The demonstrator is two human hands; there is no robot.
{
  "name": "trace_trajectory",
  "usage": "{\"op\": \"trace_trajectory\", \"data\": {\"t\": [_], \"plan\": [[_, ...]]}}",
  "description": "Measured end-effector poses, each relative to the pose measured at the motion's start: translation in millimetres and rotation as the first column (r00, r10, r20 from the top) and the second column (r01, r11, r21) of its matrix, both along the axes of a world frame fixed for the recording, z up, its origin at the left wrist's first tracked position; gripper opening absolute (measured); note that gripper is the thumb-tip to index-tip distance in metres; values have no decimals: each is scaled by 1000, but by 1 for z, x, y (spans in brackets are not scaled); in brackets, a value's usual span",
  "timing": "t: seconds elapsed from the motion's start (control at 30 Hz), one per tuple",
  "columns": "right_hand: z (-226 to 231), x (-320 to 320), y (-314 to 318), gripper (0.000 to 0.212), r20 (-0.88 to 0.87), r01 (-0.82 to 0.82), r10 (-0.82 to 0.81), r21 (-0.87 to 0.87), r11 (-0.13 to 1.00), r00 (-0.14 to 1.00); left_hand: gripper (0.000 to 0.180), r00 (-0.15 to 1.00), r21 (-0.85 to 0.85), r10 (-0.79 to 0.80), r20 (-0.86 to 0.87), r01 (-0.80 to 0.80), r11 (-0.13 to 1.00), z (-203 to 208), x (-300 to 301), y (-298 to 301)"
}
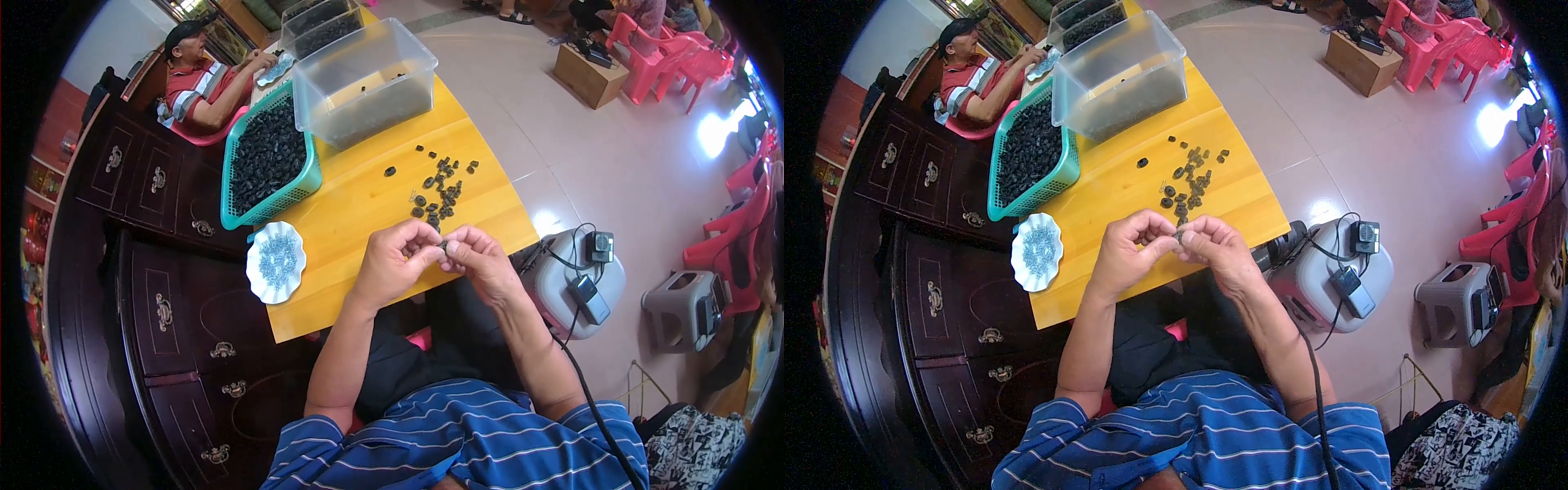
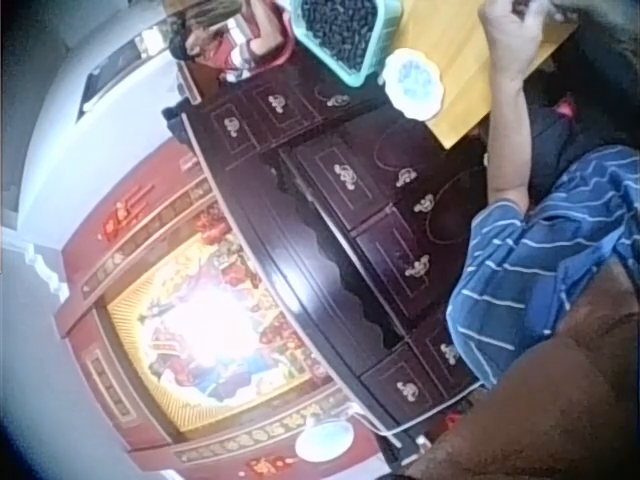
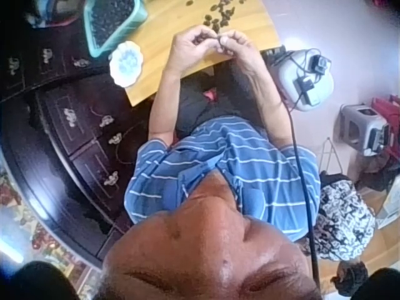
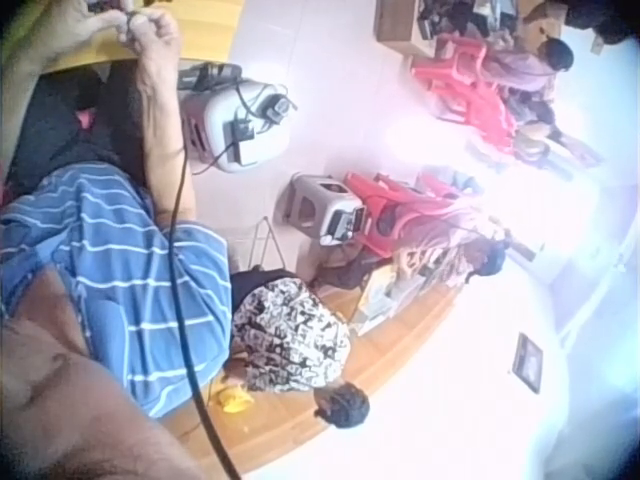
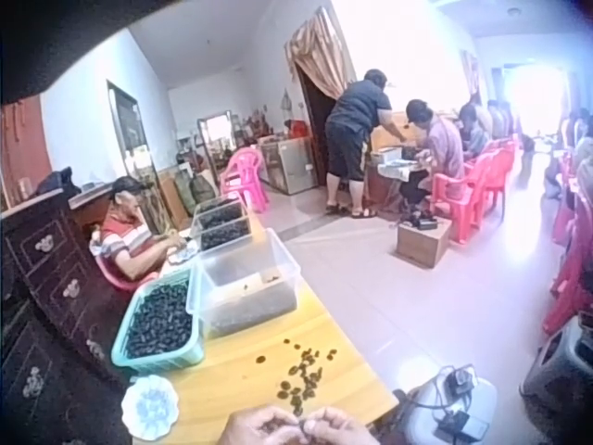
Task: Sorting and inspecting small black parts on a table.
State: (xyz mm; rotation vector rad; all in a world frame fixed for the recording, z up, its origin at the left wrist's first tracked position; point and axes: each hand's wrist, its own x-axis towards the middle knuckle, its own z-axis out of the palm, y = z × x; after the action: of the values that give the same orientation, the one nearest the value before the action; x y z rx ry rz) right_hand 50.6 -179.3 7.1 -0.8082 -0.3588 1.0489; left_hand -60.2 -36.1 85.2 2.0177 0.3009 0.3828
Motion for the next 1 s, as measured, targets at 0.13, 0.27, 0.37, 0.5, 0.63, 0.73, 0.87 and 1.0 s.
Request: {"op": "trace_trajectory", "data": {"t": [0.13, 0.27, 0.37, 0.5, 0.63, 0.73, 0.87, 1.0], "plan": [[11, -2, -3, 14, -105, -114, 114, 7, 994, 988, 9, 985, -419, -170, -30, 142, 897, -2, -1, 9], [10, 0, -4, 12, -227, -153, 166, 74, 985, 960, 9, 978, -444, -207, -5, 183, 877, -3, 4, 11], [6, 4, -4, 13, -320, -104, 136, 114, 988, 938, 12, 999, -428, -53, 4, 50, 903, -21, 16, 20], [-1, 10, -5, 15, -427, 76, -46, 54, 996, 903, 15, 990, 334, 132, 40, -137, 933, -46, 42, 15], [-2, 15, -6, 14, -449, 207, -184, 1, 978, 874, 18, 993, 638, 85, 79, -116, 761, -60, 58, 13], [0, 16, -7, 13, -442, 230, -209, -6, 973, 872, 18, 998, 714, 53, 27, -56, 698, -66, 63, 12], [0, 16, -8, 13, -441, 229, -207, -3, 973, 873, 14, 998, 720, 36, -43, 6, 694, -67, 71, 12], [3, 14, -7, 13, -422, 218, -202, -10, 976, 884, 11, 999, 738, 11, -34, 18, 674, -68, 76, 16]]}}
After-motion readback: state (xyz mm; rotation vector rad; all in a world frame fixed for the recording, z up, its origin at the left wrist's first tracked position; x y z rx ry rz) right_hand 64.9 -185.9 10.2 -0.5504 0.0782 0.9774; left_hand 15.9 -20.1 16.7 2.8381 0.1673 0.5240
